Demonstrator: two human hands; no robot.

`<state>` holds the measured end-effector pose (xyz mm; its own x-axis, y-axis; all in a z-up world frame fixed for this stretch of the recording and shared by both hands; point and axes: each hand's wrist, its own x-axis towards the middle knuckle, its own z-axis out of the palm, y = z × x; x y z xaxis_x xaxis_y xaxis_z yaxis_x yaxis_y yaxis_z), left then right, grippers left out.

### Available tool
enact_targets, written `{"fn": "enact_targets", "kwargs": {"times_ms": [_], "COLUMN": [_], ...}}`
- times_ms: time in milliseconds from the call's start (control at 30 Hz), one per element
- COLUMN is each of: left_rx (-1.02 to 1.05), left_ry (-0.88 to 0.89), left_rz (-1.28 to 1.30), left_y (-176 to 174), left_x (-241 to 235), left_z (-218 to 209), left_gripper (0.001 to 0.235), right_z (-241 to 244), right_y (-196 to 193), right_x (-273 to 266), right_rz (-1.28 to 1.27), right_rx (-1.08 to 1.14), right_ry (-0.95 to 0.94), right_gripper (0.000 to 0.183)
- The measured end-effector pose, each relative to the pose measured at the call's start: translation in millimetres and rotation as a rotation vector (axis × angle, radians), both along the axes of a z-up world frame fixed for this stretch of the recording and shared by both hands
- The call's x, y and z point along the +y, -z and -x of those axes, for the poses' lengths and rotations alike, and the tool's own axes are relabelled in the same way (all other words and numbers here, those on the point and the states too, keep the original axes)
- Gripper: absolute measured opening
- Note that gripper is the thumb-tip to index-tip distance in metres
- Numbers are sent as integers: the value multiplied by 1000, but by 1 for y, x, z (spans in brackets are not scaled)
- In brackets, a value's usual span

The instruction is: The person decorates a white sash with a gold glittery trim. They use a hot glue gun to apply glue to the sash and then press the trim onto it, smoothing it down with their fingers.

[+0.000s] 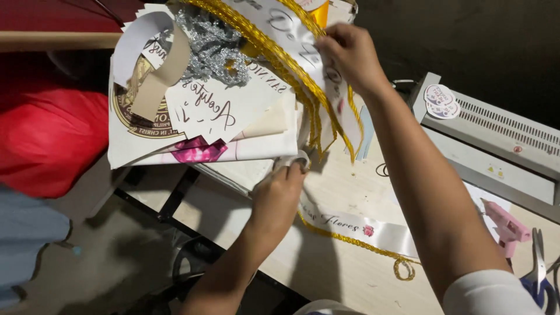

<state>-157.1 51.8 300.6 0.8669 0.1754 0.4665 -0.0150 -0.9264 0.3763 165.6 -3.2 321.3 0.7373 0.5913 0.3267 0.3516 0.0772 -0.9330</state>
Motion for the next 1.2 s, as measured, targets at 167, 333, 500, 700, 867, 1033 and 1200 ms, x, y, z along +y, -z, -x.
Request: {"fn": "enact_targets", "kwargs": {"times_ms": [167,333,500,700,867,1033,1200], "left_rx": [39,103,14,-92,-99,52,214], "left_ry": [-35,-49,0,-1,0,-260,-152], "left_rz": [18,21,105,196,330,77,82], "left_y": [15,14,13,28,68,86,126], "left_x": [-3,-6,-9,-12,1,-8,-83], "left_z": [-25,-42,-50,-63,-52,-40,-27], "left_gripper": [18,19,13,9,17,17,26], "right_z": [-20,-24,36,107,182,287,317], "right_y": [-14,-12,-29,103,264,276,289], "right_x": [53,77,12,-148,-359,-475,-487], "right_rz": [37,60,-38,267,537,797,897], "right_rx": [-217,-332,-901,-238,-140,-104,-279], "right_ry": [65,208,335,425,661,851,739], "right_gripper": [14,19,22,18,20,20,27]}}
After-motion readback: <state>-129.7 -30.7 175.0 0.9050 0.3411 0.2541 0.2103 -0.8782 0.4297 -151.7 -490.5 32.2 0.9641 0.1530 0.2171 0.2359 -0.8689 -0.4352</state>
